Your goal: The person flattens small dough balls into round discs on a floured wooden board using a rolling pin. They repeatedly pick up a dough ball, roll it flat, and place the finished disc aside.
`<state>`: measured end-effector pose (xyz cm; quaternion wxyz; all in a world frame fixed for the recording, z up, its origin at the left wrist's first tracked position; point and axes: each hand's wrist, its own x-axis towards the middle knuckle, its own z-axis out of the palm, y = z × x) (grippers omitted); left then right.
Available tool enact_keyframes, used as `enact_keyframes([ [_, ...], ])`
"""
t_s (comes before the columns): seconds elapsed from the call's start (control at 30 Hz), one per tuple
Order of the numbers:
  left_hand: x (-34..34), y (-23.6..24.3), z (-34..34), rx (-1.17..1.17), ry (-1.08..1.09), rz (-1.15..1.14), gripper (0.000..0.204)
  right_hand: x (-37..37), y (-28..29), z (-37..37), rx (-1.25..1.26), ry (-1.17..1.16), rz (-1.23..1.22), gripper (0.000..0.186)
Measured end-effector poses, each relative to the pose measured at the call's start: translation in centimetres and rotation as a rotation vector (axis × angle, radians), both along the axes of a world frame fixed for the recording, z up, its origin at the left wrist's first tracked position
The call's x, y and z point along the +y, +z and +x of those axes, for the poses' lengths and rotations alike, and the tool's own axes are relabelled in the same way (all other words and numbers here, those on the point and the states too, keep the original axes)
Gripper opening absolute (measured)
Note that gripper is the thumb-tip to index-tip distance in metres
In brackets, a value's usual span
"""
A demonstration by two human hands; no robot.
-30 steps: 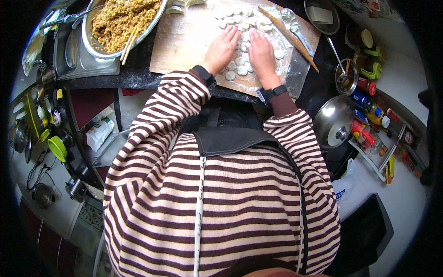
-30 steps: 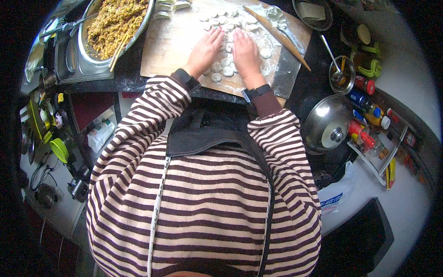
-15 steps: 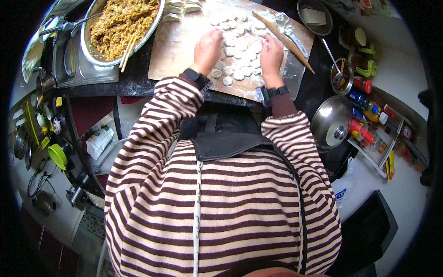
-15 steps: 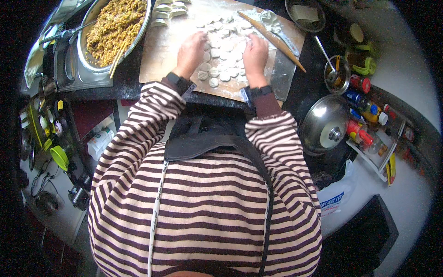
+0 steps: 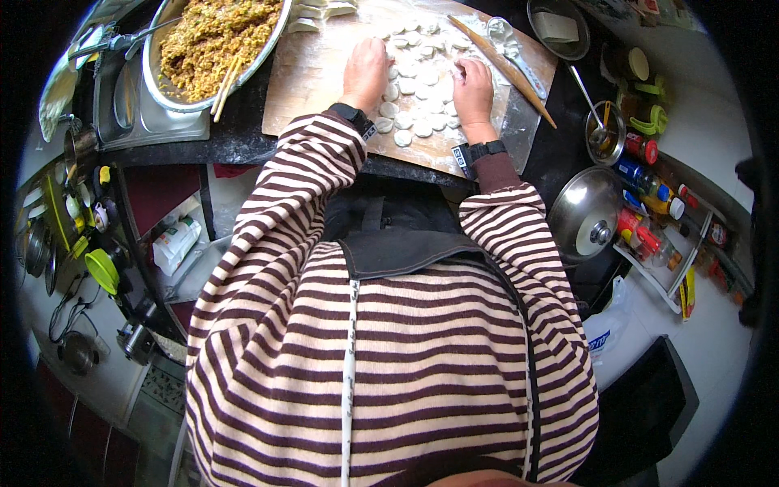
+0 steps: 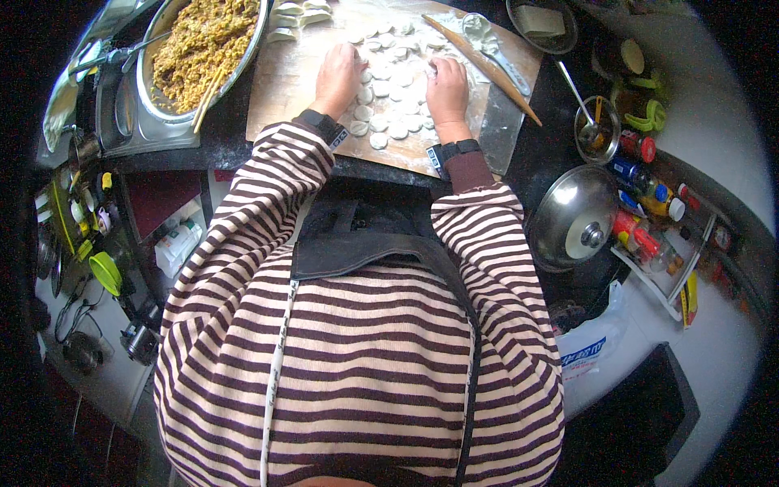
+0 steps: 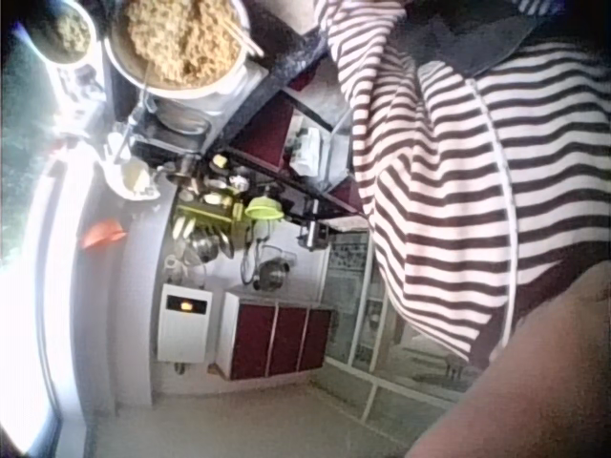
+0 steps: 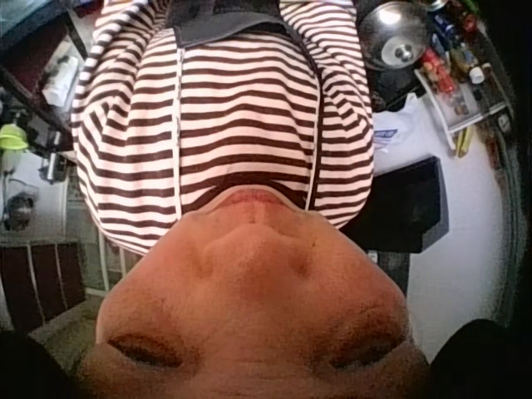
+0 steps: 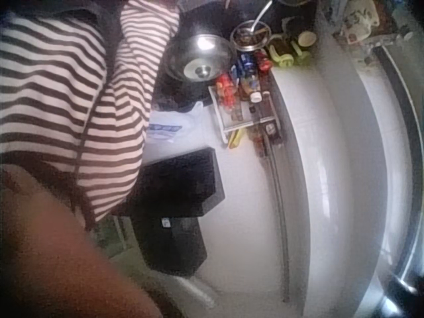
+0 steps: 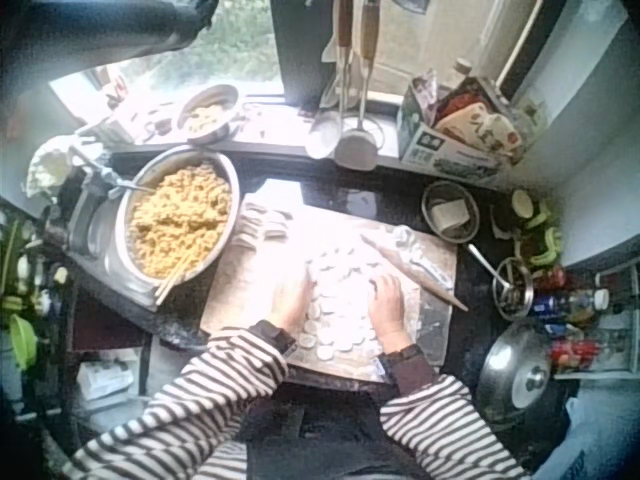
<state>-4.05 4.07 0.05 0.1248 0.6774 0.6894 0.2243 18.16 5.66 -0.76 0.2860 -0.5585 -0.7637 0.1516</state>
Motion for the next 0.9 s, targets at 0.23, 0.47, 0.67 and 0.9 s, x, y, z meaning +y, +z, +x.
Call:
enact_keyframes([
  [0.23,-2.4,0.5,-0.2,0.008,-0.093,0.09,0.049,-3.0,0.4,-0.7,-0.313,0.091,-0.057,0.063],
  [0.47,-4.0,-1.3,0.7,0.131,-0.226,-0.015,0.06,-3.2,0.0,-2.1,-0.38,0.052,-0.137,0.067],
  [0.67,-3.4,-2.3,0.8,0.188,-0.21,-0.023,0.059,-1.4,2.9,-1.5,-0.098,0.156,-0.196,0.038],
  [0.9,-4.0,-1.0,0.1,0.152,-0.185,-0.056,0.051,0.3,1.8,-5.3,-0.21,0.223,0.16,0.039],
])
